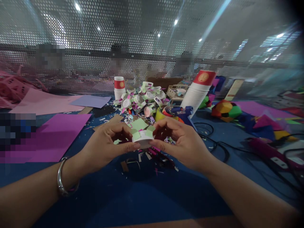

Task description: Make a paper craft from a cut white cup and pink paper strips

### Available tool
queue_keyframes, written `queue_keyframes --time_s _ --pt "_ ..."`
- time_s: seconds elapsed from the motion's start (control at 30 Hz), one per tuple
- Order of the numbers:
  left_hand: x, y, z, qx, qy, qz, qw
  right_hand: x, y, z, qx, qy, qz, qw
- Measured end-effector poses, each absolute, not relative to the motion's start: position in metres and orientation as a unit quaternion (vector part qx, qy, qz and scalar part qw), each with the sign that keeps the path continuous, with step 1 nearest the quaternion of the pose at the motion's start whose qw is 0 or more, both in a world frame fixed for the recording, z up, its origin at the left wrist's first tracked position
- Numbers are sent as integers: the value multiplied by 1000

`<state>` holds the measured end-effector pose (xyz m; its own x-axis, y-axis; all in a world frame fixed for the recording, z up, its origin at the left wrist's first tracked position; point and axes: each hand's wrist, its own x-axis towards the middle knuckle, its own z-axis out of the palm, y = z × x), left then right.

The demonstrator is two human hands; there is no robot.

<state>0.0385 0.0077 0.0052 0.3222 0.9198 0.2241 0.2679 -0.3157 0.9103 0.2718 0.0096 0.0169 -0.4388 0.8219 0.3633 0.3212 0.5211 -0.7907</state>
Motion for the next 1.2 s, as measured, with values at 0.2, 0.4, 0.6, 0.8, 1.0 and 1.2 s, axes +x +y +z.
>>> queue_keyframes --time_s 0.2,0.4,0.6,0.8,1.0,1.2 --pt "38 6 5 743 410 391 356 271 7 15 -359 -804 262 395" --pt "38 3 6 802 410 366 236 271 9 13 -340 -832 217 380" --pt "37 3 5 816 371 386 218 271 10 13 -312 -844 206 385" --pt "39 2 5 817 347 396 236 271 8 14 -314 -844 208 382" --pt "37 3 3 821 357 392 212 270 9 14 -318 -843 212 379" --pt "38 2 -2 813 327 407 257 269 10 16 -326 -841 210 376"
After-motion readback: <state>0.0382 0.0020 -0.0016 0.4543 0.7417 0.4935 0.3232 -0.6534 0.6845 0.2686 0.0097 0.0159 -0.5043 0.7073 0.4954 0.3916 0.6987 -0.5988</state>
